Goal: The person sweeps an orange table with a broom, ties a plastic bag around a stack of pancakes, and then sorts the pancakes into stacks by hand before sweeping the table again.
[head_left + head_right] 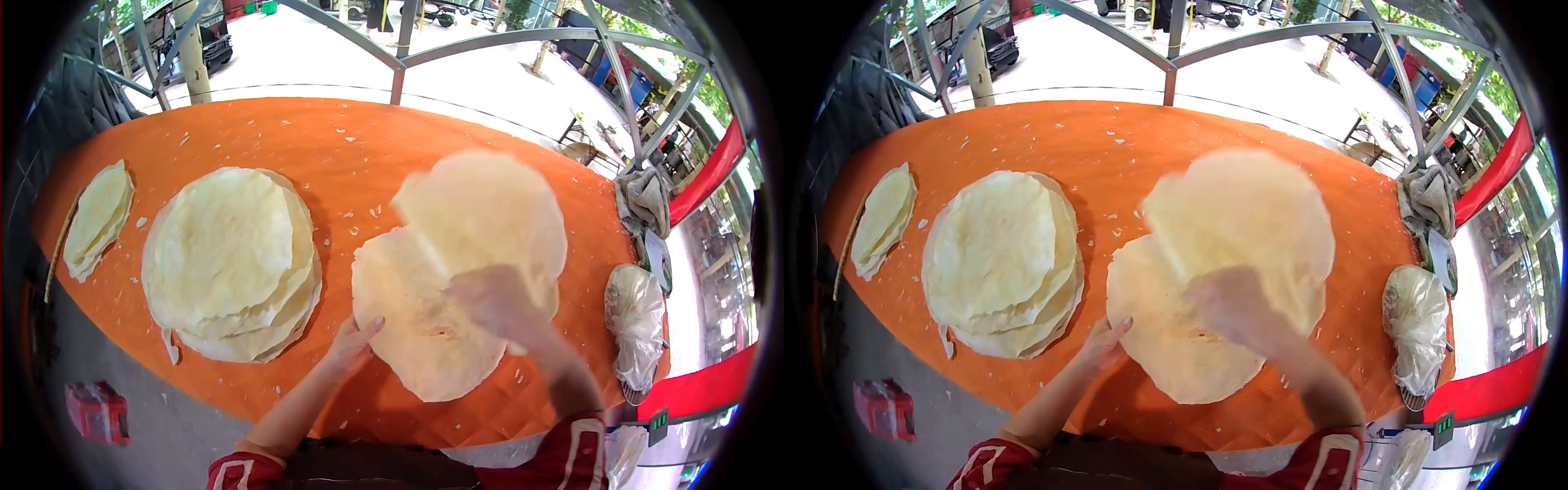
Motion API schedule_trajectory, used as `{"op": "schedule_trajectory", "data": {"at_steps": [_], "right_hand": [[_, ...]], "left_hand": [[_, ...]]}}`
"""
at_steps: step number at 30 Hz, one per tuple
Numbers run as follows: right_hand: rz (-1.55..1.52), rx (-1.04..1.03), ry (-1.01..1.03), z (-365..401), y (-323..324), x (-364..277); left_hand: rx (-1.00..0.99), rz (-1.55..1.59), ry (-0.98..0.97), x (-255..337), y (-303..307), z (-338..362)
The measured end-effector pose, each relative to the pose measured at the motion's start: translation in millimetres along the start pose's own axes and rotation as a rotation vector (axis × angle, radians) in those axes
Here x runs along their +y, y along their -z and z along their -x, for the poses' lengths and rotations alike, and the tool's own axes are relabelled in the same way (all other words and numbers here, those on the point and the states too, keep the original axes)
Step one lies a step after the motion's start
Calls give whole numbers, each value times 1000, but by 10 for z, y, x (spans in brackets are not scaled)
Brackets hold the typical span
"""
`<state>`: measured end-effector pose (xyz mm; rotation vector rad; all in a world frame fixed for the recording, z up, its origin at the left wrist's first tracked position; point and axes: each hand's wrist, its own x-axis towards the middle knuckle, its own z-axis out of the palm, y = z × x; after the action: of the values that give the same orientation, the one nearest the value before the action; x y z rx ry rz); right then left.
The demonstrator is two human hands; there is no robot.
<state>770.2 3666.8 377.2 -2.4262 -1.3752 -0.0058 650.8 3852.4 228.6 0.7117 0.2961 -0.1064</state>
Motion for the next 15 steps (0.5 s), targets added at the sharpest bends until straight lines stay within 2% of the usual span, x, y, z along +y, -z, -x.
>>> {"op": "schedule_trajectory", "data": {"at_steps": [1, 3, 5, 8, 10, 12, 14, 15], "right_hand": [[-122, -121, -58, 21, -233, -83], [-417, -163, -122, 137, -784, -190], [-475, -184, -148, 282, -1069, -384], [-539, -10, -99, 539, -1063, -479], [-260, -75, -145, 685, -822, -461], [-134, -10, -164, 774, -706, -696], [90, 66, -133, 942, -984, -814], [208, 116, -129, 940, -1096, -851]], "left_hand": [[-17, -4, -1, 22, -36, 23], [-34, -21, -6, 41, -83, 26], [-27, -127, -5, 1, -37, -18], [-31, -152, -96, -64, 5, -84], [-32, -220, -124, 20, 8, -150], [-52, -286, -274, 219, -191, -184], [36, -376, -156, 681, -456, -5], [20, -390, -185, 807, -425, 20]]}}
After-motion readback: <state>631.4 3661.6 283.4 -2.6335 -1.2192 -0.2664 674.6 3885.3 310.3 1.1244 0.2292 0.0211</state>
